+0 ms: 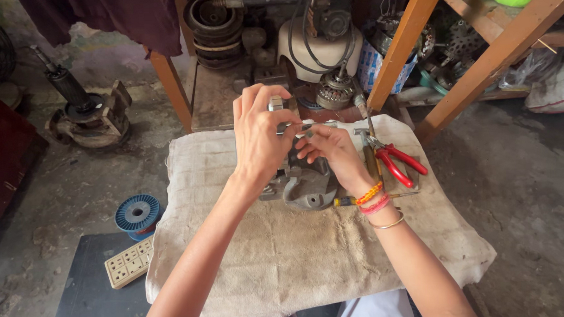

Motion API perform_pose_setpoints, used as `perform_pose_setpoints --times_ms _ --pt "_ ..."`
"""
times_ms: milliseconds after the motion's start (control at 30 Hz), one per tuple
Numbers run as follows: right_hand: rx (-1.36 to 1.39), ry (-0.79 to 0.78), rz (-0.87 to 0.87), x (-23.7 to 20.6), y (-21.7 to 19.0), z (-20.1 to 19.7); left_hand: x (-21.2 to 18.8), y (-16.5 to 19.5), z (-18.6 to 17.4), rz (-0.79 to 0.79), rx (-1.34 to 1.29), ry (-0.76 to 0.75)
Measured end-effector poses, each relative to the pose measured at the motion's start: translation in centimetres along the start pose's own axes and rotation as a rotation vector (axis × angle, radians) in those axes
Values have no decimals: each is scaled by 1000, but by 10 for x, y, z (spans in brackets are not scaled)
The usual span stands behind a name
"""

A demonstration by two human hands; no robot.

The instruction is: The person sits at a bench vise holding an electric motor armature and winds copper wire by hand into the slots around the commutator, pressing and threading the wire into place segment by segment while rotating the armature in the vise.

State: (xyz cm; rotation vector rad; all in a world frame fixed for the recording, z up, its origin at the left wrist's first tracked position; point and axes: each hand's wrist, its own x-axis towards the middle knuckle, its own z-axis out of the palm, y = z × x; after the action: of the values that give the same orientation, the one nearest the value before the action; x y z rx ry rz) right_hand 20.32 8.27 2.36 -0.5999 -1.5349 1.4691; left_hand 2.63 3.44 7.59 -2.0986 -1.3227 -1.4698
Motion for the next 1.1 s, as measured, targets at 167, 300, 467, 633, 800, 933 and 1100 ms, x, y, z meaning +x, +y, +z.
perform_pose_setpoints --times_ms 167,300,467,633,800,933,1100 --pt "-85 45 -164 4 5 18 2 -2 -3 -76 -41 11" --pt "-142 122 -198 10 5 29 3 -5 -7 -97 -51 35" --pt "-262 164 -221 7 8 31 -9 -8 -13 -106 -74 65" --pt "-349 204 -312 5 10 34 -30 -16 -15 -145 -116 154" --pt "-411 211 -413 3 14 33 -47 -21 -8 -213 -186 232" --pt "-472 224 -433 4 18 30 -59 -24 -3 -216 -151 263" --pt "-466 219 -362 6 19 26 -59 -32 2 -248 -79 338"
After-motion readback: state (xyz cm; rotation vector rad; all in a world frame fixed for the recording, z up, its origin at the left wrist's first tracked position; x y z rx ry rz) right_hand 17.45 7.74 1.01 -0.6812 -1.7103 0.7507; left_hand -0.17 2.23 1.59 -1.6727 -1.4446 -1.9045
